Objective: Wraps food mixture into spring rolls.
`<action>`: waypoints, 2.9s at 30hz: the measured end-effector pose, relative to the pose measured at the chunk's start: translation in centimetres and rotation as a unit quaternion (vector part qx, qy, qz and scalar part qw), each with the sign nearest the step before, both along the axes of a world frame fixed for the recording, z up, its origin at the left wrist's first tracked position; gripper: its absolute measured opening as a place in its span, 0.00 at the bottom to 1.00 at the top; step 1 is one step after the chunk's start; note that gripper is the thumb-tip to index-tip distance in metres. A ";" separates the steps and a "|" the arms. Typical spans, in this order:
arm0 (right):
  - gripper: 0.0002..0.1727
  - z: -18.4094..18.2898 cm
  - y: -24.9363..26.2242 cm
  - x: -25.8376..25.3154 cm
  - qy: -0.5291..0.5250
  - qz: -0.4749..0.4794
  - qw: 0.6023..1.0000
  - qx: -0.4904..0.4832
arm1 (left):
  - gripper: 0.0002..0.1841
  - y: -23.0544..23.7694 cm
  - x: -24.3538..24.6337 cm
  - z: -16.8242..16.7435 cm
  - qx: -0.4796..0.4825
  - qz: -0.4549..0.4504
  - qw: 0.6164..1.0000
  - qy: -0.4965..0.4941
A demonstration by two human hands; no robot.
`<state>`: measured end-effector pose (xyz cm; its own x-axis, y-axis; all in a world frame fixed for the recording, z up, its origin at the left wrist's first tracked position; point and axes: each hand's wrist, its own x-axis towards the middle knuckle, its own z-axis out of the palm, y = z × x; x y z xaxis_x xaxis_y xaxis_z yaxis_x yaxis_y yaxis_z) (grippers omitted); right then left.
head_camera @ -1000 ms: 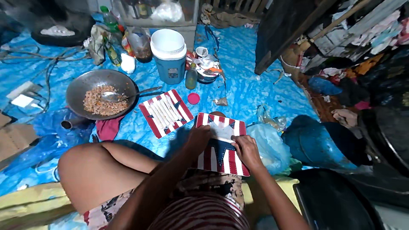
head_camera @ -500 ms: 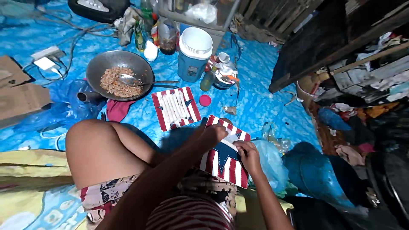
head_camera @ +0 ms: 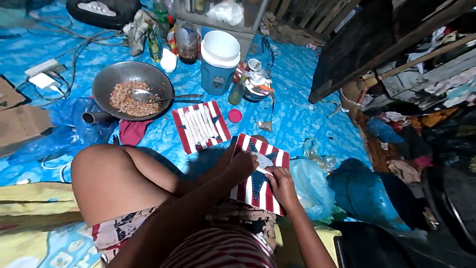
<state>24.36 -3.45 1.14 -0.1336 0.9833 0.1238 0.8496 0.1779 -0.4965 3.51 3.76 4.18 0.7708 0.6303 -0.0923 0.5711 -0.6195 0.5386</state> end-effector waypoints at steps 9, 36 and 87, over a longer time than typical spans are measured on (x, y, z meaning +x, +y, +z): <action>0.13 0.6 1.3 1.3 -0.014 0.027 0.999 -0.027 | 0.14 0.6 0.6 -1.0 0.042 0.033 0.995 -0.082; 0.30 -2.7 28.7 -12.9 -0.306 0.116 0.869 -0.371 | 0.23 -4.9 1.1 -1.2 -0.170 0.183 0.953 -0.171; 0.19 2.7 6.5 -4.5 -0.037 0.063 0.981 -0.179 | 0.26 -5.0 2.7 -2.1 -0.068 0.093 0.993 0.001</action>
<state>19.91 3.06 3.88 -0.2534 0.9368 -0.2411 0.8676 0.1099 -0.4850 6.16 -1.29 2.11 0.6424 0.7430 -0.1878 0.6695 -0.4248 0.6094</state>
